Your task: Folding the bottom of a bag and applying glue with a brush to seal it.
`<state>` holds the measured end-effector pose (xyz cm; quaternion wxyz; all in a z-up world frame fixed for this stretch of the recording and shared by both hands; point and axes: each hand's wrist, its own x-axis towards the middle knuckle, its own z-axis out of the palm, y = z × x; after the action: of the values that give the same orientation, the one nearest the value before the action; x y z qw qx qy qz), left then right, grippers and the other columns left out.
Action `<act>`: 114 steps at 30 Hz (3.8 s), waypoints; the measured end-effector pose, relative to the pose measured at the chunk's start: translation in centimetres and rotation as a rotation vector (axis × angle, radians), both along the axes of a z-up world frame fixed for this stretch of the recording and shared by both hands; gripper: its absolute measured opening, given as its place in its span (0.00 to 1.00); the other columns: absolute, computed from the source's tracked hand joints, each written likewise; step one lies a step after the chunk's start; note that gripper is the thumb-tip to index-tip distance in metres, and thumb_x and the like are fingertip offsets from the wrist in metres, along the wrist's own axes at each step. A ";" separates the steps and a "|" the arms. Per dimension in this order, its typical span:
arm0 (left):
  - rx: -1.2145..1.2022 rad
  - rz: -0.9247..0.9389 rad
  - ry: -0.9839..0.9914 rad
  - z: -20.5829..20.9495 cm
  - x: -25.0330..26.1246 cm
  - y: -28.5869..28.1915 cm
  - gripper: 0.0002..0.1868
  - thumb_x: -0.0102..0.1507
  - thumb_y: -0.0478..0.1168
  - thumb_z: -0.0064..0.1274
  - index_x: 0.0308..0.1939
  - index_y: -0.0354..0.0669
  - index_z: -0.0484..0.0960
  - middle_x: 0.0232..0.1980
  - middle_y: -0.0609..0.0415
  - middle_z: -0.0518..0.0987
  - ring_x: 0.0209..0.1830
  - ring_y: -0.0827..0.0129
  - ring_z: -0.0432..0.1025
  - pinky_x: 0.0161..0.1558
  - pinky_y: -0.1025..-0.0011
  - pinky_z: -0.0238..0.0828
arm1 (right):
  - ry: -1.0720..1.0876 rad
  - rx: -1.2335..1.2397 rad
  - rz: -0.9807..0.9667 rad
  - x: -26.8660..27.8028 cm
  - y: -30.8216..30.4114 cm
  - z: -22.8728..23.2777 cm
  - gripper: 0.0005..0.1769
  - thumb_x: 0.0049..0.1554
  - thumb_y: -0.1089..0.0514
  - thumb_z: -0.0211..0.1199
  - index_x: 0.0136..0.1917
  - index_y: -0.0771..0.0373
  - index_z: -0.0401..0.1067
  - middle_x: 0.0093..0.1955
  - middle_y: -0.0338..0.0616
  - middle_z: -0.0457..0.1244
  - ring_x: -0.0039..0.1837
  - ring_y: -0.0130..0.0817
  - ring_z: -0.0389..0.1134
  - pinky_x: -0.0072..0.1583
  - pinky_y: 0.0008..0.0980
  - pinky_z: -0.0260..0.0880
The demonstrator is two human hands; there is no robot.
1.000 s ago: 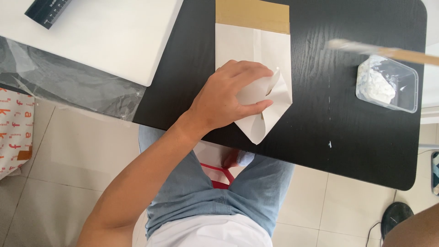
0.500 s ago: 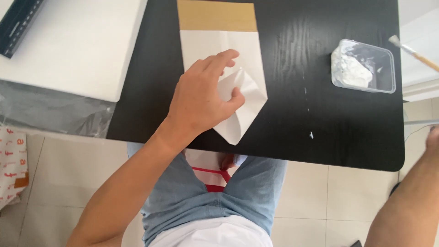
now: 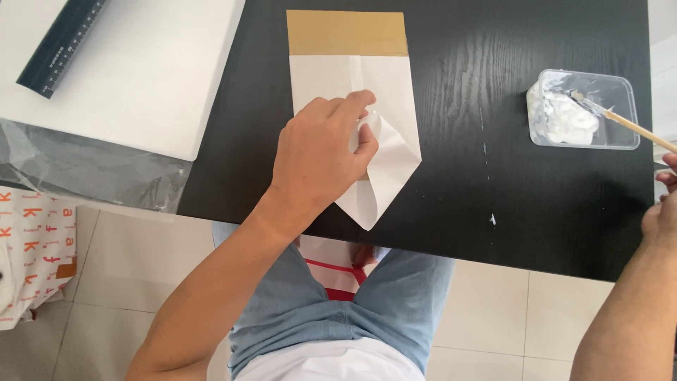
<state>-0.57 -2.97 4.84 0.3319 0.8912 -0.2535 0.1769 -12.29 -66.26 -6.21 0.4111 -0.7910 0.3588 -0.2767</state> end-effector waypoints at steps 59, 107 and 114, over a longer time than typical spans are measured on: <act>0.080 -0.020 -0.186 0.7 1.4 -0.2 0.04 0.62 0.36 0.62 0.32 0.43 0.87 0.58 0.53 0.80 0.54 0.57 0.71 0.35 0.61 0.73 | -0.029 -0.077 0.104 -0.2 2.2 -0.3 0.22 0.71 0.39 0.39 0.67 0.39 0.71 0.64 0.16 0.65 0.50 0.06 0.58 0.54 0.16 0.49; 0.131 0.000 -0.191 2.2 0.2 0.1 0.03 0.59 0.37 0.65 0.31 0.45 0.86 0.64 0.55 0.76 0.57 0.55 0.69 0.34 0.56 0.70 | -0.003 0.304 0.204 -2.9 4.5 1.8 0.24 0.68 0.25 0.54 0.66 0.38 0.65 0.59 0.19 0.64 0.42 0.06 0.58 0.45 0.05 0.57; 0.108 -0.007 -0.168 2.4 -0.2 0.6 0.03 0.58 0.39 0.65 0.33 0.46 0.87 0.65 0.57 0.75 0.57 0.55 0.68 0.33 0.56 0.69 | 0.090 0.216 0.374 -5.5 3.9 1.5 0.25 0.79 0.33 0.50 0.72 0.54 0.63 0.61 0.38 0.65 0.43 0.16 0.62 0.45 0.14 0.61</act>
<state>-0.73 -2.41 7.23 0.2615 0.8889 -0.2926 0.2362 -17.78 -62.38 -4.74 0.5215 -0.8066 0.2512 -0.1200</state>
